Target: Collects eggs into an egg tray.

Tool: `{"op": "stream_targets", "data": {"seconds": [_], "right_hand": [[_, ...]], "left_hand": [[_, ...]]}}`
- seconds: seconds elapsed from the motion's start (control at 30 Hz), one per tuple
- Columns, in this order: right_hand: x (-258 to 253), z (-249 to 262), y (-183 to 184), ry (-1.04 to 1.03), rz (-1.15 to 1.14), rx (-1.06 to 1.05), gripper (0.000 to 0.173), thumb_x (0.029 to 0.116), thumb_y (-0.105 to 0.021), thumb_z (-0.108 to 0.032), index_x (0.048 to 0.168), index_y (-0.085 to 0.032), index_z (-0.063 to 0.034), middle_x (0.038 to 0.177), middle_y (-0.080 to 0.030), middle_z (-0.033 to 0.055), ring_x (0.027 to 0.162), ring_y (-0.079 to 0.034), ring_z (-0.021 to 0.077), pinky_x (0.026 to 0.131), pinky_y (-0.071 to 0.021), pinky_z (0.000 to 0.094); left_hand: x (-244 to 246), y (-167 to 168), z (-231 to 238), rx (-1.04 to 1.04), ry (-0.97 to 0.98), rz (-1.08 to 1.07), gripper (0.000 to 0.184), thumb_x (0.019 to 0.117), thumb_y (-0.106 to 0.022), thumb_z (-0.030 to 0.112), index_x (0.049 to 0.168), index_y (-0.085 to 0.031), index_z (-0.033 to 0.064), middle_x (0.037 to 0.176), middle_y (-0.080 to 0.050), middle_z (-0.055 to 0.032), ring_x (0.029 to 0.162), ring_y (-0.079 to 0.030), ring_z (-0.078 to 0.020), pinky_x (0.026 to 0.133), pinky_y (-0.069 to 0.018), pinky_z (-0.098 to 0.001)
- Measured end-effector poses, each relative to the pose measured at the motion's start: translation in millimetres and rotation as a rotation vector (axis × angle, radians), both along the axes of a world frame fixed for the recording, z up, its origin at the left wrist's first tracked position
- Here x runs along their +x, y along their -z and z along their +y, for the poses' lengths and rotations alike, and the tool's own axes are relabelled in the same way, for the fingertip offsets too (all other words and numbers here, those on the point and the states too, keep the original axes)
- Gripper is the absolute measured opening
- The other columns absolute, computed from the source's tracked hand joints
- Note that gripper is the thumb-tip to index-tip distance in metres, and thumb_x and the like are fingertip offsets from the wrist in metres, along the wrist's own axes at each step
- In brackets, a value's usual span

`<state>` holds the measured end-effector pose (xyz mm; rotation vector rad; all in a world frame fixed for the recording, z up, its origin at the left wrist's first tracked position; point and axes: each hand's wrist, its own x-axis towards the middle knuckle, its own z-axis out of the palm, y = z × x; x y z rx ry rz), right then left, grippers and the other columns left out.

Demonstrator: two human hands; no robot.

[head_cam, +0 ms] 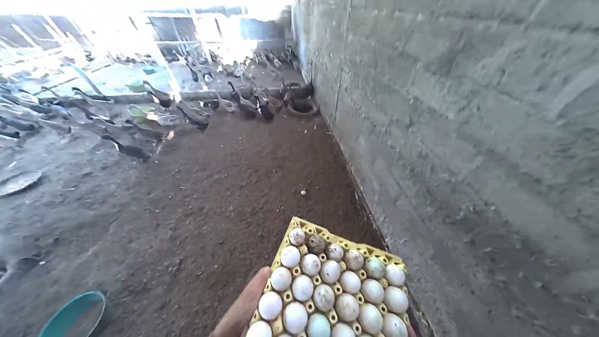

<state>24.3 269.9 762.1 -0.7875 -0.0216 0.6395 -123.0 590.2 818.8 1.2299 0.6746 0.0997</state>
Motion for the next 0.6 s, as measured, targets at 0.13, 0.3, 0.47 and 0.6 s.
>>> {"op": "stream_targets", "data": {"seconds": [0.13, 0.3, 0.47, 0.6], "right_hand": [[5, 78, -44, -0.139, -0.012, 0.264, 0.037, 0.1005, -0.056, -0.049, 0.117, -0.074, -0.0222, 0.111, -0.078, 0.0005, 0.105, -0.073, 0.0096, 0.094, -0.0608, 0.0331], [22, 166, -57, -0.309, -0.012, 0.493, 0.034, 0.1012, -0.055, -0.040, 0.116, -0.075, -0.0160, 0.109, -0.078, 0.0030, 0.103, -0.074, 0.0106, 0.089, -0.0621, 0.0321], [60, 250, -61, -0.605, 0.060, 0.766, 0.036, 0.0975, -0.058, -0.035, 0.113, -0.076, -0.0084, 0.106, -0.078, 0.0076, 0.101, -0.075, 0.0144, 0.089, -0.0618, 0.0344], [96, 321, -82, -0.748, 0.173, 0.901, 0.037, 0.0965, -0.059, -0.035, 0.115, -0.075, -0.0067, 0.108, -0.077, 0.0090, 0.103, -0.074, 0.0159, 0.091, -0.0607, 0.0358]], "left_hand": [[-25, -56, 53, -0.068, -0.124, -0.112, 0.048, 0.1114, -0.023, 0.038, 0.126, -0.062, 0.0148, 0.107, -0.074, -0.0049, 0.097, -0.072, -0.0126, 0.085, -0.0616, -0.0342], [-55, -85, 94, 0.028, -0.294, -0.152, 0.043, 0.1120, -0.023, 0.030, 0.124, -0.063, 0.0170, 0.104, -0.074, 0.0013, 0.095, -0.071, -0.0058, 0.084, -0.0609, -0.0269], [-57, -102, 133, 0.249, -0.461, -0.228, 0.041, 0.1107, -0.024, 0.022, 0.120, -0.064, 0.0188, 0.103, -0.074, 0.0095, 0.094, -0.068, 0.0035, 0.084, -0.0580, -0.0176], [-15, -116, 178, 0.630, -0.982, 0.231, 0.032, 0.1101, -0.035, 0.005, 0.127, -0.057, -0.0111, 0.117, -0.067, -0.0157, 0.108, -0.061, -0.0051, 0.095, -0.0459, -0.0157]]}}
